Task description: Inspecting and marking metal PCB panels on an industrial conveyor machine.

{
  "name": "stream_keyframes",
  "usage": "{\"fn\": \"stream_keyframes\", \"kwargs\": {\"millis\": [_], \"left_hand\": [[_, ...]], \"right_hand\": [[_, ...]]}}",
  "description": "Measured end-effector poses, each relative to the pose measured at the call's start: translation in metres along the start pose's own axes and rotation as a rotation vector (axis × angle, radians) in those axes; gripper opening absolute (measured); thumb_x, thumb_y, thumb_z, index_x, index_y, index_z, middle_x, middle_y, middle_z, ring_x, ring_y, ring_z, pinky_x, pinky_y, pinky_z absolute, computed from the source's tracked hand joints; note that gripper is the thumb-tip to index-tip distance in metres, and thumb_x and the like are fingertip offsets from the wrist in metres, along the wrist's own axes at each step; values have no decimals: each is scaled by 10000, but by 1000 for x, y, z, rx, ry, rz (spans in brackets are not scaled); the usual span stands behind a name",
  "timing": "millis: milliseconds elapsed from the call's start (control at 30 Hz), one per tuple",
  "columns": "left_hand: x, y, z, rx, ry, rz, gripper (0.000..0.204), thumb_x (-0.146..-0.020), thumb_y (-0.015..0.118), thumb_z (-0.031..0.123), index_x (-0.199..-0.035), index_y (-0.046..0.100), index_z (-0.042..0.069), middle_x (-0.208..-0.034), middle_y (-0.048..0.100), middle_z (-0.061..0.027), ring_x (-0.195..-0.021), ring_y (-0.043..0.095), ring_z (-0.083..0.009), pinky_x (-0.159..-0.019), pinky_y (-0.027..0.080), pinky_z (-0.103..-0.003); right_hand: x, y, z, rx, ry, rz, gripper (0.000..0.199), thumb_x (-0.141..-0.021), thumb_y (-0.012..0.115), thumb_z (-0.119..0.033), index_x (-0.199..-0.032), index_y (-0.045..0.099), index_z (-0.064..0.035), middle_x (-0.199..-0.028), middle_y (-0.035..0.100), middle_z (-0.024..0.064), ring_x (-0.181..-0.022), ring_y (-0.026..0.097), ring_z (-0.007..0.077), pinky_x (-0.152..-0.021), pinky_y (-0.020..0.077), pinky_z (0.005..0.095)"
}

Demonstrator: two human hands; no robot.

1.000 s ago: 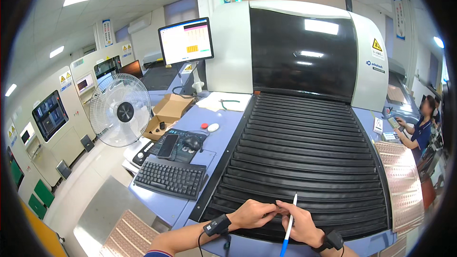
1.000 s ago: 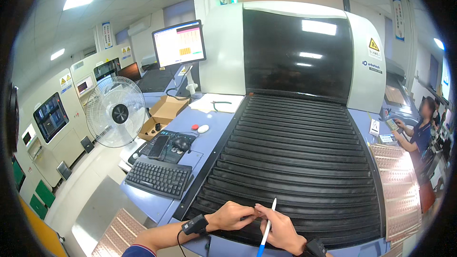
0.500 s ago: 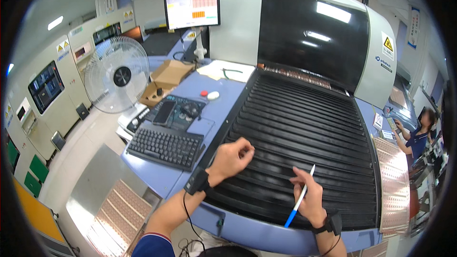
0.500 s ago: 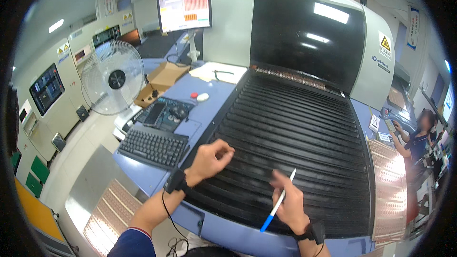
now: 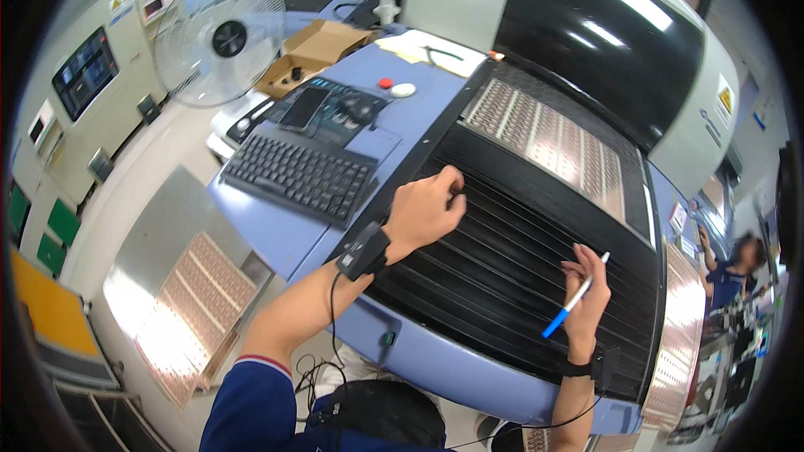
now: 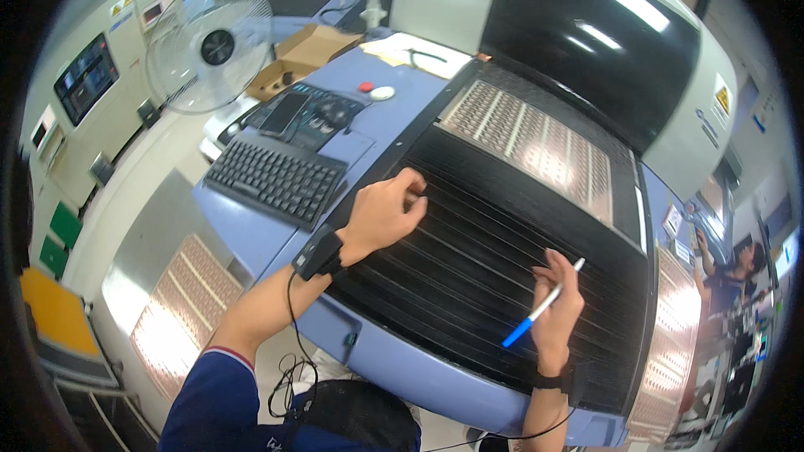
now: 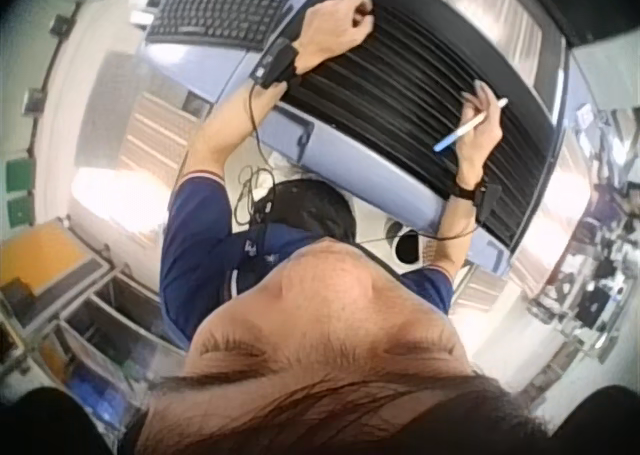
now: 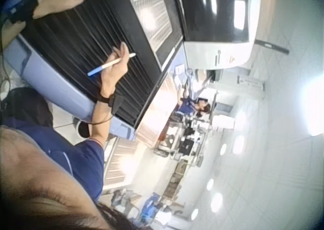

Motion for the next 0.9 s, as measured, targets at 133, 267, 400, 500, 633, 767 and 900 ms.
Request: {"fn": "stream_keyframes", "kwargs": {"millis": [133,267,400,500,633,767,900], "left_hand": [[2,0,-5,-94,-7,33,700,-850,667,334,-1359,397,-64,-1295,568,-277,-1052,644,-393,-898,509,-441],[13,10,-14,-382,-16,30,750,-833,672,351,-1370,396,-94,-1212,582,-292,-975,631,-453,-899,464,-483],[16,13,-25,-171,-154,-138,580,-804,680,303,-1220,545,-78,-1040,655,-251,-954,648,-409,-850,477,-487],[3,-13,-29,72,-174,146,551,-796,690,271,-1218,561,-58,-988,674,-244,-934,656,-411,-834,506,-470],[-4,-52,-2,820,-203,267,512,-848,689,170,-1265,515,-71,-1194,618,-227,-1053,654,-343,-893,517,-392],[38,-42,23,999,-194,362,618,-876,679,110,-1393,388,-64,-1359,512,-227,-1245,554,-293,-1022,464,-374],[123,-32,81,527,-37,67,1001,-803,752,340,-1491,190,-123,-1540,225,-351,-1423,294,-459,-1175,272,-436]], "right_hand": [[0,-2,18,-41,57,31,355,-935,548,11,-1288,542,45,-1216,659,218,-981,694,249,-879,526,335],[2,-9,34,58,64,-16,380,-960,513,-20,-1331,503,62,-1276,619,229,-1063,651,283,-940,491,357],[2,0,51,80,111,-78,459,-964,563,-85,-1378,453,80,-1326,556,295,-1220,573,346,-1022,449,405],[2,10,71,152,144,-157,506,-957,605,-122,-1389,441,84,-1329,551,299,-1245,559,356,-1045,432,400],[2,17,54,427,24,-252,479,-975,602,-157,-1382,470,58,-1283,590,289,-1190,593,365,-1013,446,404],[-9,-13,21,520,-67,54,308,-1020,512,-116,-1276,577,43,-1165,656,265,-1121,631,348,-983,468,409],[52,-4,-54,315,-84,48,399,-974,608,-137,-1295,530,87,-1183,650,247,-1120,632,337,-1013,476,413]]}}
Point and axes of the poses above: each hand's wrist, its own x-axis away from the middle knuckle, its own y-axis out of the palm, z = x × y, the point moved 8 cm from there along -x, towards the middle knuckle
